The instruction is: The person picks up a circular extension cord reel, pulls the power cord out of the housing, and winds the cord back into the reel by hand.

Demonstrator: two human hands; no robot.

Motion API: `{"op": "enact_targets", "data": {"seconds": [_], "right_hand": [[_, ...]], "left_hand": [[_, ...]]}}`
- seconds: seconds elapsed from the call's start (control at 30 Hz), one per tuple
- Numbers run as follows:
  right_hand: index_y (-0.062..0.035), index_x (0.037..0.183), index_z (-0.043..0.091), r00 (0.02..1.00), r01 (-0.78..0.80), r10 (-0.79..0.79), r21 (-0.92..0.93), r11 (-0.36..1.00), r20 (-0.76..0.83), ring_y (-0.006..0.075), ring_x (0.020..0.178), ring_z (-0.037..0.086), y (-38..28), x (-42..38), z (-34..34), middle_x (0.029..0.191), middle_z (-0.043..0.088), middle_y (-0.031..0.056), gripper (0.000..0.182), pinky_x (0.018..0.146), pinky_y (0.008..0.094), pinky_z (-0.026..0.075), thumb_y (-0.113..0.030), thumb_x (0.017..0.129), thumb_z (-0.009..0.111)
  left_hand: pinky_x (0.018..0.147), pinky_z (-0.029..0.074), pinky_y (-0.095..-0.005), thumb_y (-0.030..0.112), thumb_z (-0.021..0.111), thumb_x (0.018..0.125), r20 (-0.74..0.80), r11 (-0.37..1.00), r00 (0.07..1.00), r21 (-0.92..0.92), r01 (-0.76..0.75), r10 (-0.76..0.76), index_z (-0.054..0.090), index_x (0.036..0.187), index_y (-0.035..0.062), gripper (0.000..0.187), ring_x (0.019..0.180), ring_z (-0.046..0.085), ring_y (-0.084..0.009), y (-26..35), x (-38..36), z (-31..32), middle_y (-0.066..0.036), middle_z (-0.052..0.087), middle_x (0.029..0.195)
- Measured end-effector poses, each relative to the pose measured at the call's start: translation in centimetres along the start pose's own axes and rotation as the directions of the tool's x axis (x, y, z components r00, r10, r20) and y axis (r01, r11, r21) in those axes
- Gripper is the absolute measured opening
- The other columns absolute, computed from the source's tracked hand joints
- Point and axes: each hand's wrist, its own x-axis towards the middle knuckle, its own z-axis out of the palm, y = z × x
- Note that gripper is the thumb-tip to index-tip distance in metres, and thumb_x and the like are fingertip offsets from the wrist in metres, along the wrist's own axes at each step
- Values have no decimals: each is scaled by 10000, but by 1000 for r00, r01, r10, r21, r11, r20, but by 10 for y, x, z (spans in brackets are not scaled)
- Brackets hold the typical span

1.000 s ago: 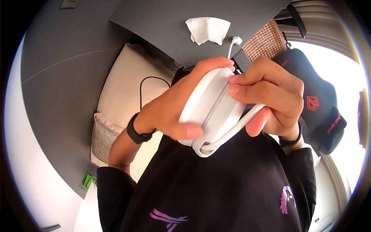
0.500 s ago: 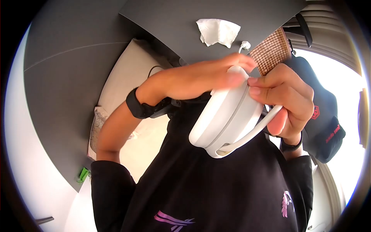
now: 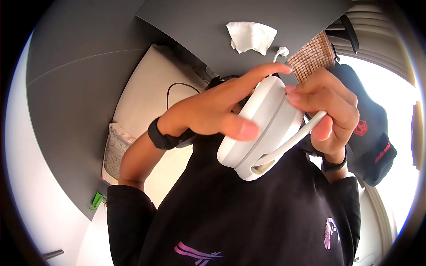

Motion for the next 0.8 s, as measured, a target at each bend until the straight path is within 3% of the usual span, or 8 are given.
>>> {"op": "enact_targets", "data": {"seconds": [0.1, 0.3, 0.4, 0.53, 0.63, 0.8], "right_hand": [[18, 800, 670, 1000, 31, -31, -36, 999, 2, 198, 606, 586, -4, 5, -8, 749, 633, 127, 560, 534, 276, 441, -529, 877, 582], [31, 773, 568, 976, 214, -194, -282, 935, 100, 193, 560, 470, -24, 3, -67, 725, 559, 161, 573, 519, 306, 386, -500, 973, 485], [17, 766, 565, 973, 212, -228, -239, 947, -40, 180, 609, 443, -23, 3, -82, 719, 512, 129, 474, 538, 302, 335, -404, 973, 493], [10, 809, 601, 989, 138, -140, -35, 990, -56, 169, 652, 398, -19, 6, -110, 730, 502, 93, 450, 563, 317, 274, -403, 971, 526], [7, 877, 622, 995, 32, -52, -236, 971, -80, 163, 658, 385, -34, 11, -91, 743, 506, 66, 466, 568, 299, 271, -451, 946, 564], [18, 891, 614, 994, 86, -64, -281, 956, 88, 188, 629, 444, -42, 11, -100, 740, 553, 96, 380, 542, 301, 319, -354, 954, 570]], "left_hand": [[950, 426, -347, 532, 727, 650, 38, 997, 999, 73, -10, 7, 248, 1464, 26, 1072, 1146, 534, -253, 7, 10, -3, -158, 510, 1252], [852, 451, -328, 504, 726, 641, 55, 992, 998, 127, -19, 12, 353, 1385, 44, 951, 1035, 569, -221, 16, 13, 3, -128, 547, 1141], [839, 456, -330, 492, 722, 641, 55, 985, 998, 165, -39, 30, 363, 1379, 64, 925, 1016, 579, -220, 20, 14, 7, -126, 555, 1123], [837, 456, -336, 473, 710, 650, 42, 975, 998, 215, -49, 41, 359, 1380, 78, 902, 1014, 576, -227, 23, 12, 10, -129, 552, 1120], [836, 457, -341, 472, 696, 662, 30, 966, 999, 254, -38, 31, 340, 1392, 77, 903, 1020, 569, -230, 24, 8, 11, -131, 543, 1129], [835, 459, -344, 473, 684, 682, 34, 949, 997, 304, -80, 73, 319, 1402, 71, 902, 1026, 563, -233, 22, 8, 9, -135, 525, 1153]]}}
